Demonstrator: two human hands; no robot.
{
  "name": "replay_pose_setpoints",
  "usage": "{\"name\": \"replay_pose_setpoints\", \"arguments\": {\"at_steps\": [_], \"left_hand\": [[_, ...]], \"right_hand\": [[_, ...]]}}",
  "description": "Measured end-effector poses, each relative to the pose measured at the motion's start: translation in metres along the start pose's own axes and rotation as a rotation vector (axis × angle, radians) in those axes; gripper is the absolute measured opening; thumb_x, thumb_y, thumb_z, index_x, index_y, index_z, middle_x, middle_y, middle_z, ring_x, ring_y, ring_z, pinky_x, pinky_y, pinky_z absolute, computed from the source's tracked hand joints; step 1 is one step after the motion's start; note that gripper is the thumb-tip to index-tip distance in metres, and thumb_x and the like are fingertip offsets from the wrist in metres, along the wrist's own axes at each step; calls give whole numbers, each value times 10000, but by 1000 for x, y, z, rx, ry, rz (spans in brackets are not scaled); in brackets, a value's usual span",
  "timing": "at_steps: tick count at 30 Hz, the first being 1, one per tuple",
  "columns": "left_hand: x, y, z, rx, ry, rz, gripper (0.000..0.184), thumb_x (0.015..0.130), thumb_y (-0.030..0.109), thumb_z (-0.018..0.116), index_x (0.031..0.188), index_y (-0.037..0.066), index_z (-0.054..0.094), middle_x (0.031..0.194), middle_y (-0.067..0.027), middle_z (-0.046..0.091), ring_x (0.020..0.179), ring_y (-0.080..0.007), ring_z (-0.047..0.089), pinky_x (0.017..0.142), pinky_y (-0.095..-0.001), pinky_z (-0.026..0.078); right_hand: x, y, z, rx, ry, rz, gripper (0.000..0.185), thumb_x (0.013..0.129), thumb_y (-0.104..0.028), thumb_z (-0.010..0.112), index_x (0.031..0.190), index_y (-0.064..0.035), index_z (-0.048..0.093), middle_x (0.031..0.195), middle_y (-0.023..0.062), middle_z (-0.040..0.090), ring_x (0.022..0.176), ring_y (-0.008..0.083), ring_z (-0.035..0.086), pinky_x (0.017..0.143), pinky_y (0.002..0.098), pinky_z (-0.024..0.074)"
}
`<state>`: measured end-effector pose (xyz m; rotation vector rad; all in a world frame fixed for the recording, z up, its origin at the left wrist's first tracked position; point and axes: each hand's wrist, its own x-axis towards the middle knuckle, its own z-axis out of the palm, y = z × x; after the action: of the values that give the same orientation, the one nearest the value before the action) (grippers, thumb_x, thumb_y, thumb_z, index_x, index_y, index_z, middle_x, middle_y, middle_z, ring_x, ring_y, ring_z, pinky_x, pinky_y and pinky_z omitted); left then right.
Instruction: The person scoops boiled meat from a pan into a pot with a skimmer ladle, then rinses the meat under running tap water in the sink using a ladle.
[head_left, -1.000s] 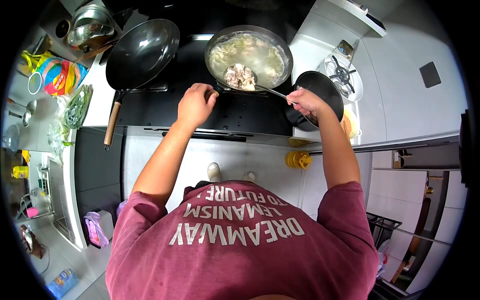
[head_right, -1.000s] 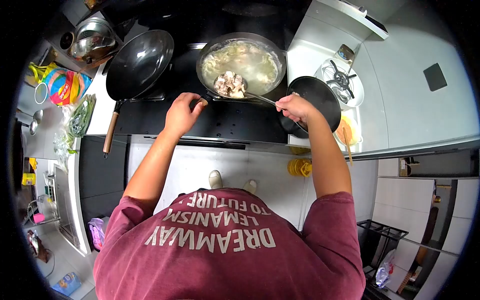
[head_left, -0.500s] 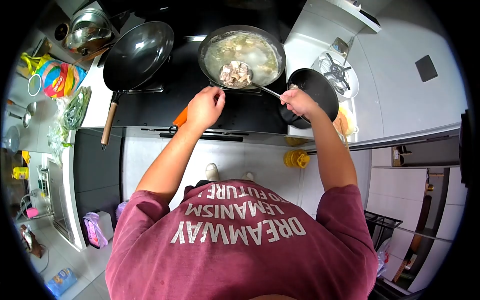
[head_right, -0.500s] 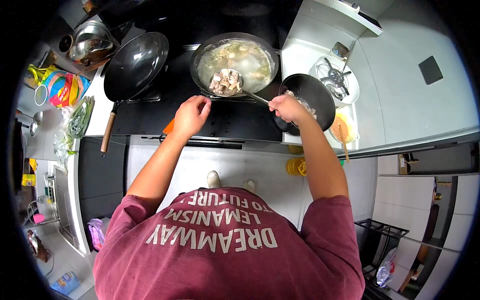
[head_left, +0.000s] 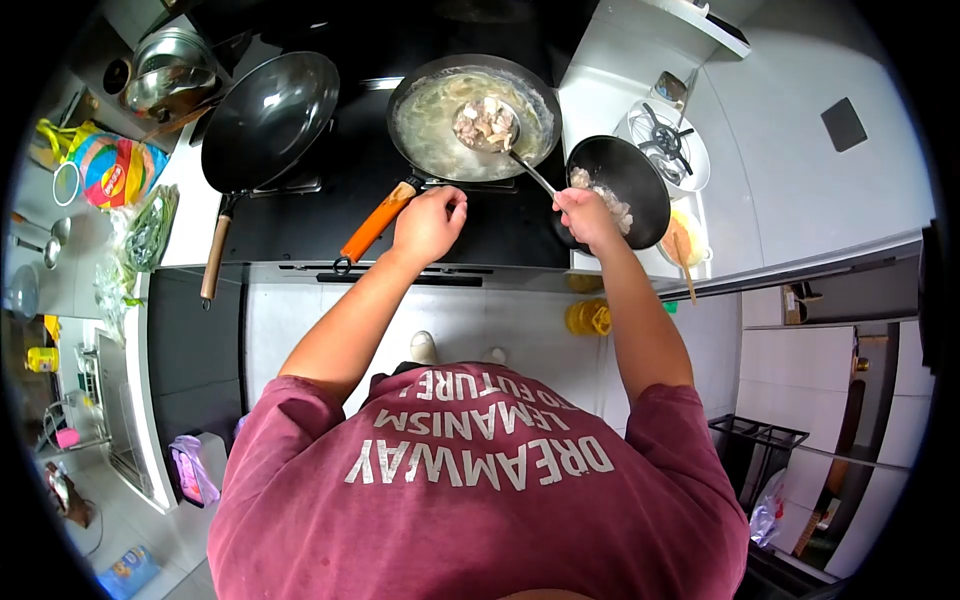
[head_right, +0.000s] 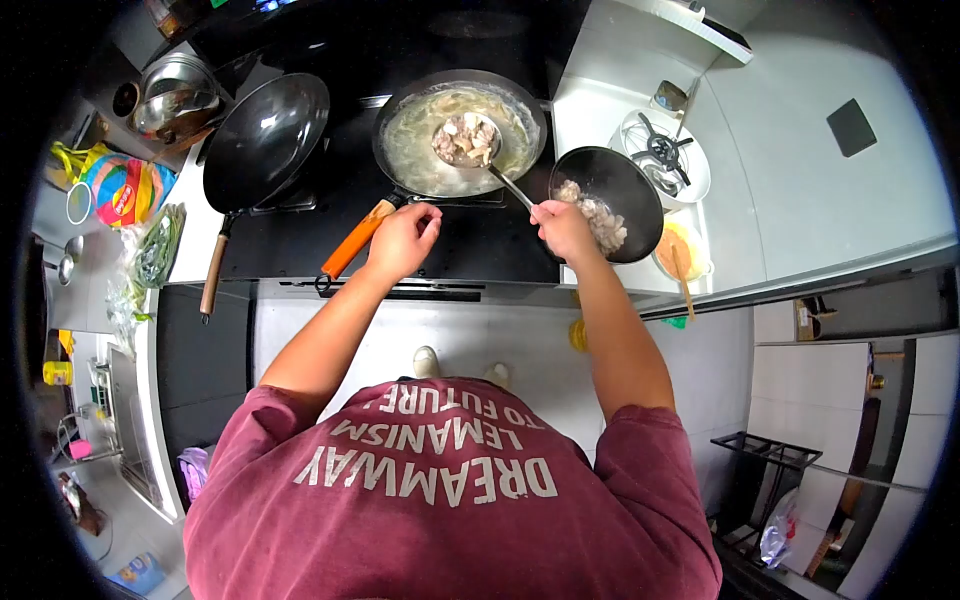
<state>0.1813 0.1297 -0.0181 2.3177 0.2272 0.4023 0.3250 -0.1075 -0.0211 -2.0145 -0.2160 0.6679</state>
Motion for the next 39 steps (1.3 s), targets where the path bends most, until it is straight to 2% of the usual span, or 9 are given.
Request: {"name": "replay_pose_setpoints", "arguments": {"at_steps": [9, 21, 24, 27, 28, 31, 33, 35, 39], "left_hand": [[3, -4, 6, -7, -5, 15, 122, 827, 175, 609, 903, 82, 634, 859, -93, 650, 749, -286, 628, 669, -390, 495], [7, -4, 7, -10, 21, 33, 120, 831, 169, 613, 911, 82, 639, 871, -88, 650, 772, -297, 626, 671, -383, 493], [6, -2, 8, -6, 4, 36, 123, 831, 168, 615, 914, 81, 640, 867, -89, 647, 755, -283, 626, 662, -375, 493], [6, 8, 12, -10, -38, -1, 123, 831, 169, 618, 913, 79, 639, 857, -92, 643, 735, -261, 628, 655, -366, 493], [7, 10, 14, -8, -43, 18, 120, 831, 168, 619, 911, 82, 640, 850, -89, 640, 717, -244, 627, 645, -358, 494], [14, 24, 28, -34, -70, 45, 117, 831, 167, 619, 912, 84, 640, 852, -85, 639, 715, -247, 628, 642, -359, 494], [17, 35, 40, -37, -101, 81, 129, 835, 161, 618, 923, 68, 640, 847, -100, 637, 703, -247, 624, 641, -352, 494], [17, 47, 52, -38, -130, 118, 154, 845, 150, 618, 951, 40, 639, 832, -128, 633, 683, -245, 618, 645, -337, 493], [17, 62, 80, -43, -203, 133, 150, 840, 155, 623, 945, 50, 643, 858, -122, 634, 686, -241, 616, 636, -339, 491]], "right_hand": [[-7, 10, 12, -77, 48, -1, 287, 926, -290, 544, 798, -49, 634, 589, 18, 543, 539, 107, 509, 528, 282, 402], [-5, 10, 10, -23, 48, -58, 288, 922, -287, 549, 786, -45, 626, 584, 18, 545, 535, 108, 506, 525, 285, 400], [-8, 11, 12, -42, 44, -13, 278, 925, -291, 548, 809, -51, 626, 590, 17, 529, 511, 105, 477, 499, 288, 381], [-13, 18, 5, 106, 1, 70, 262, 927, -295, 549, 840, -61, 627, 601, 12, 509, 476, 90, 428, 441, 269, 333], [-16, 20, -2, 192, -38, 85, 256, 927, -301, 542, 860, -70, 629, 609, 5, 493, 453, 71, 386, 400, 245, 279], [-39, 20, -40, 303, -2, 29, 263, 920, -313, 541, 861, -74, 635, 608, -5, 492, 448, 58, 377, 390, 222, 260], [-52, 40, -76, 268, 94, 9, 248, 895, -315, 568, 871, -83, 653, 609, -23, 485, 447, 48, 380, 392, 210, 259], [-69, 54, -112, 77, 211, 35, 255, 889, -305, 577, 869, -64, 658, 603, 2, 505, 489, 93, 451, 433, 256, 337], [-85, 96, -147, -495, 506, -126, 242, 889, -282, 570, 852, -55, 645, 675, 89, 598, 647, 238, 592, 584, 364, 451]]}}
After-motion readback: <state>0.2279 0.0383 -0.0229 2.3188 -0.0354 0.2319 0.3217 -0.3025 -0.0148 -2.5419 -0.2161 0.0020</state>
